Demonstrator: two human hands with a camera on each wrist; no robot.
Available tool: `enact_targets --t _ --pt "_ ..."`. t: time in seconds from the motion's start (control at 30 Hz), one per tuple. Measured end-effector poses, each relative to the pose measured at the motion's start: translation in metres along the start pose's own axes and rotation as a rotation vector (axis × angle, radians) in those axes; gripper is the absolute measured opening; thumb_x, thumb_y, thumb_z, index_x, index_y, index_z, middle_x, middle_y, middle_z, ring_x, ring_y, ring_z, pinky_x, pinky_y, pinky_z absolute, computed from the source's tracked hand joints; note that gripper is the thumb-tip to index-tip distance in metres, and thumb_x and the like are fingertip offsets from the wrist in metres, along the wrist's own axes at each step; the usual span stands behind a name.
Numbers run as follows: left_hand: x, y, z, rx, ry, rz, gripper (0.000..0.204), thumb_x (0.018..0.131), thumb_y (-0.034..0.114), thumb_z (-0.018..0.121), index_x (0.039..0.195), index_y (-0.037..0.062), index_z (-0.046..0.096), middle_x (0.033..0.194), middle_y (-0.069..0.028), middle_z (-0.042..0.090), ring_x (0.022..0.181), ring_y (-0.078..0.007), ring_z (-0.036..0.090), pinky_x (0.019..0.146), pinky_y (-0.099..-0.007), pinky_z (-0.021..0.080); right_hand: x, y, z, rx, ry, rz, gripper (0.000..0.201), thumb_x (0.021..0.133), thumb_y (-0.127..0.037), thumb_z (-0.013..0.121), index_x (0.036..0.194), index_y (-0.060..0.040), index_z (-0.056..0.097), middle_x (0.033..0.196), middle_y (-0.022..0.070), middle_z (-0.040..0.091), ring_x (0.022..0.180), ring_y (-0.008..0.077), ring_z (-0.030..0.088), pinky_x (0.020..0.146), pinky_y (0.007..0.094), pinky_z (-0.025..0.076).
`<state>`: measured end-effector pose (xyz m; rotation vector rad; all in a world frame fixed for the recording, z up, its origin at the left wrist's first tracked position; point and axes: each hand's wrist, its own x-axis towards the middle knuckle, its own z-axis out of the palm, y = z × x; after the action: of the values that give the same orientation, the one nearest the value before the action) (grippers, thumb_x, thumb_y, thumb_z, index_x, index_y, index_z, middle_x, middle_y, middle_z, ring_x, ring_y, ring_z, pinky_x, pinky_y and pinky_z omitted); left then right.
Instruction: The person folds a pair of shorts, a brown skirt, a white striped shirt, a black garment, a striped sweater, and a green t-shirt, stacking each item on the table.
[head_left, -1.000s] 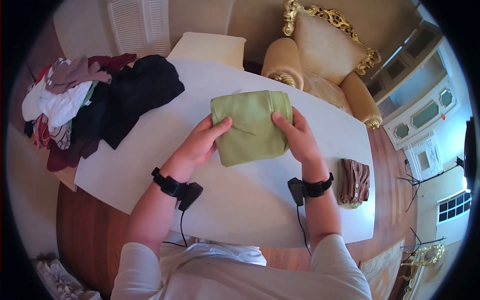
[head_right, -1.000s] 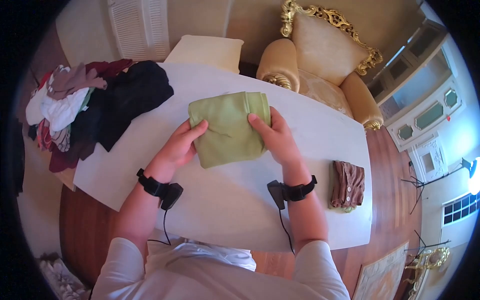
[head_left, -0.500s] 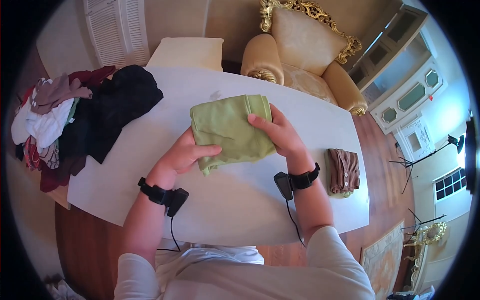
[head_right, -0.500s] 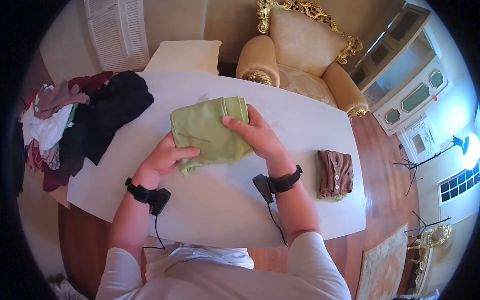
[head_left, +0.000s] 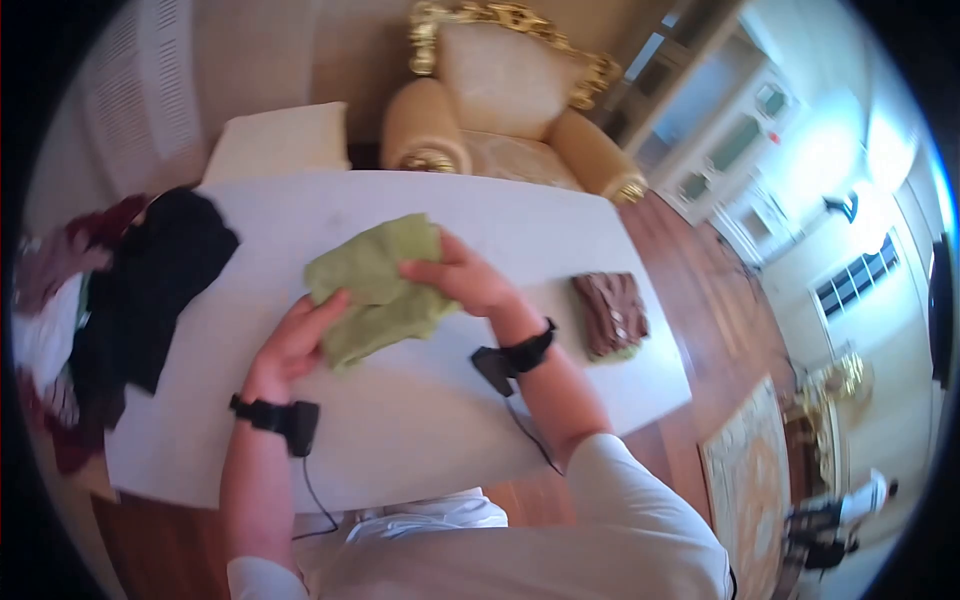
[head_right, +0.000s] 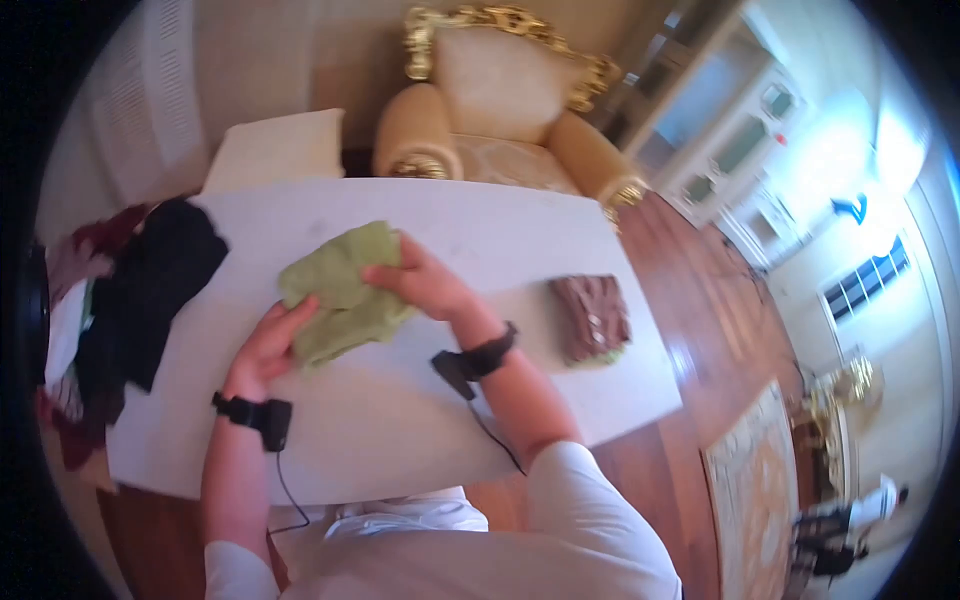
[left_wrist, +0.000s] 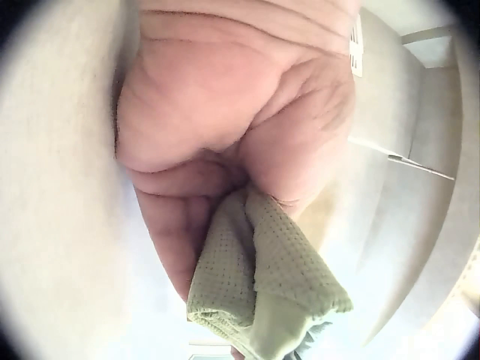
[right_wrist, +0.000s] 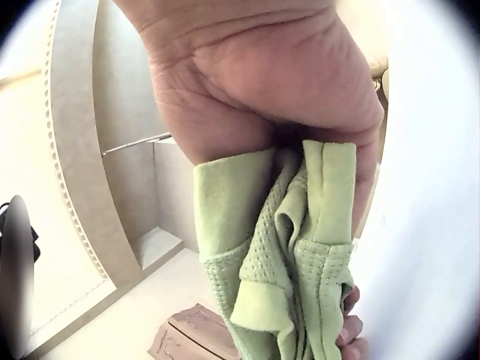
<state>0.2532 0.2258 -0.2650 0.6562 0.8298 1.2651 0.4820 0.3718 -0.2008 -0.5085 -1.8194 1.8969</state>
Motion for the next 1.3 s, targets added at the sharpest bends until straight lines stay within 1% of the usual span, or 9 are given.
enact_targets --t 0.17,0.47,0.63,0.73,0.87,1.0,1.03,1.13,1.3 --pt "0.005 0.000 -0.002 0.096 0.010 -0.005 0.048 0.108 0.030 0.061 0.144 -0.0001 0.053 0.137 -0.0117 0.065 0.121 -0.0225 0.068 0.100 -0.0382 0.059 -0.024 0.017 0.006 0.156 0.083 0.001 0.053 0.104 -0.011 0.067 0.150 -0.0034 0.044 0.137 0.0074 0.063 0.125 0.0181 0.061 0.105 0.0361 0.053" --pt "-0.004 0.014 0.009 0.330 -0.037 -0.086 0.043 0.107 0.043 0.062 0.128 0.0053 0.060 0.101 -0.0139 0.074 0.091 -0.0230 0.076 0.082 -0.0362 0.062 -0.123 0.012 -0.008 0.297 0.381 -0.005 0.049 0.103 -0.006 0.066 0.148 -0.0039 0.047 0.137 0.0106 0.064 0.123 0.0212 0.065 0.101 0.0384 0.058" --pt "-0.002 0.011 0.008 0.343 -0.045 -0.076 0.041 0.107 0.042 0.061 0.129 0.0072 0.060 0.103 -0.0141 0.074 0.090 -0.0230 0.076 0.079 -0.0345 0.062 -0.171 0.010 -0.035 0.203 0.577 -0.112 0.043 0.103 -0.008 0.067 0.143 -0.0040 0.053 0.133 0.0112 0.066 0.115 0.0215 0.069 0.093 0.0379 0.061" --pt "-0.001 0.011 0.008 0.335 -0.046 -0.075 0.040 0.107 0.041 0.061 0.129 0.0072 0.060 0.103 -0.0145 0.074 0.090 -0.0232 0.076 0.079 -0.0344 0.062 -0.192 -0.025 -0.065 0.074 0.733 -0.211 0.038 0.104 -0.013 0.066 0.139 -0.0042 0.056 0.129 0.0115 0.067 0.111 0.0220 0.071 0.088 0.0380 0.063" --pt "-0.001 0.011 0.008 0.336 -0.057 -0.071 0.038 0.108 0.039 0.061 0.129 0.0077 0.060 0.103 -0.0145 0.074 0.091 -0.0234 0.076 0.079 -0.0345 0.062 -0.216 -0.048 -0.130 0.295 0.959 -0.433 0.030 0.107 -0.012 0.059 0.136 -0.0035 0.055 0.127 0.0150 0.066 0.111 0.0304 0.071 0.089 0.0449 0.064" --pt "0.001 0.008 0.005 0.324 -0.059 -0.068 0.037 0.108 0.038 0.061 0.128 0.0079 0.060 0.103 -0.0143 0.074 0.090 -0.0233 0.076 0.079 -0.0346 0.062 -0.226 -0.020 -0.195 0.505 1.107 -0.476 0.030 0.108 -0.012 0.056 0.135 0.0002 0.057 0.127 0.0188 0.068 0.114 0.0356 0.070 0.099 0.0484 0.061" --pt "0.002 0.009 0.004 0.317 -0.060 -0.070 0.037 0.108 0.038 0.061 0.128 0.0079 0.059 0.103 -0.0143 0.074 0.090 -0.0232 0.076 0.079 -0.0346 0.062 -0.223 -0.019 -0.194 0.505 1.221 -0.424 0.030 0.109 -0.010 0.051 0.136 0.0022 0.055 0.129 0.0201 0.067 0.116 0.0369 0.069 0.102 0.0500 0.059" --pt "0.000 0.009 0.005 0.308 -0.054 -0.072 0.037 0.108 0.039 0.061 0.128 0.0077 0.059 0.102 -0.0142 0.074 0.090 -0.0231 0.075 0.079 -0.0345 0.062 -0.223 -0.008 -0.182 0.527 1.263 -0.371 0.031 0.109 -0.011 0.051 0.136 0.0038 0.054 0.131 0.0219 0.065 0.118 0.0378 0.068 0.105 0.0508 0.058" --pt "0.001 0.008 0.005 0.302 -0.067 -0.065 0.040 0.107 0.040 0.062 0.128 0.0065 0.060 0.102 -0.0143 0.074 0.090 -0.0231 0.075 0.079 -0.0345 0.062 -0.233 -0.004 -0.166 0.481 1.224 -0.353 0.032 0.107 -0.006 0.049 0.137 0.0058 0.053 0.133 0.0230 0.063 0.121 0.0380 0.066 0.105 0.0516 0.056"
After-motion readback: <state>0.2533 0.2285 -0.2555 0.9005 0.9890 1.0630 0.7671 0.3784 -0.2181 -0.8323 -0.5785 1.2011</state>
